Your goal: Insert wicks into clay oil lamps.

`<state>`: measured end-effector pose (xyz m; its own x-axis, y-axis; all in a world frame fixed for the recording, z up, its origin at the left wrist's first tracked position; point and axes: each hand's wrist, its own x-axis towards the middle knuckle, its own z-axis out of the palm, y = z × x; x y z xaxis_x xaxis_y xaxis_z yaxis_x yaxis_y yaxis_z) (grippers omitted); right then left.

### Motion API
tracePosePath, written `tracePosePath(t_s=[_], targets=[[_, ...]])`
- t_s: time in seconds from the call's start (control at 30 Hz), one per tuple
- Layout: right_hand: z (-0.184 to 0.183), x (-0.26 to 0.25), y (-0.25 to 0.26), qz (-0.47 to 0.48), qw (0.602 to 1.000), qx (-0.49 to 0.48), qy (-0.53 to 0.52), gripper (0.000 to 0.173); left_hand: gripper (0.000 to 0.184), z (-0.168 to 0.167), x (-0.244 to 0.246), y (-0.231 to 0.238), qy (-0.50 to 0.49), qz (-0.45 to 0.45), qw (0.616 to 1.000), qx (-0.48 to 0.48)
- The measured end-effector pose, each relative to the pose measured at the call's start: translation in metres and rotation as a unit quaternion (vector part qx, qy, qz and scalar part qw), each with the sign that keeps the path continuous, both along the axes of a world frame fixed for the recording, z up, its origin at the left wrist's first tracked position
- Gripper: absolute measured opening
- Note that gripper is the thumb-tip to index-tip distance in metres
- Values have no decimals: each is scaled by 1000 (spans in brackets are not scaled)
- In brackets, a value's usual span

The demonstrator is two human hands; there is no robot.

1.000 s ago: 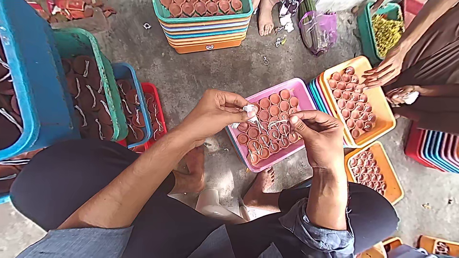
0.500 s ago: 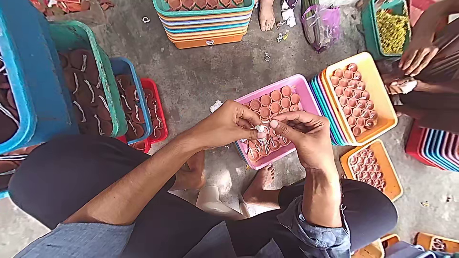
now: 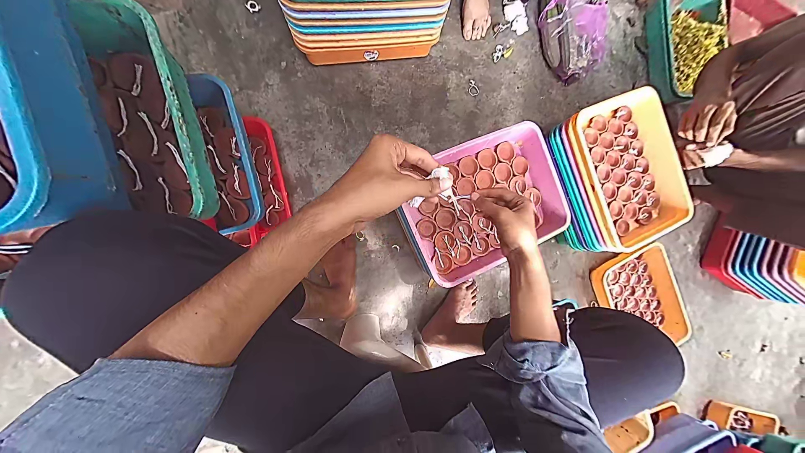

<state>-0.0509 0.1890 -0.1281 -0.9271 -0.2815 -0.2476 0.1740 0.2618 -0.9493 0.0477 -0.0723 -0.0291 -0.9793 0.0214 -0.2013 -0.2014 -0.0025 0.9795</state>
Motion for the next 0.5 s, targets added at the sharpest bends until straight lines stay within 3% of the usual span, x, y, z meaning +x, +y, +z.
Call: tracePosePath(t_s=[0.2,0.5], targets=[[-95,8,-12,-58,985,142,73,16,15,1,0,-1,-1,22,1000,8],[-103,43,1,35,940,311,134,14,17,0,2,0,6,11,1000,17]])
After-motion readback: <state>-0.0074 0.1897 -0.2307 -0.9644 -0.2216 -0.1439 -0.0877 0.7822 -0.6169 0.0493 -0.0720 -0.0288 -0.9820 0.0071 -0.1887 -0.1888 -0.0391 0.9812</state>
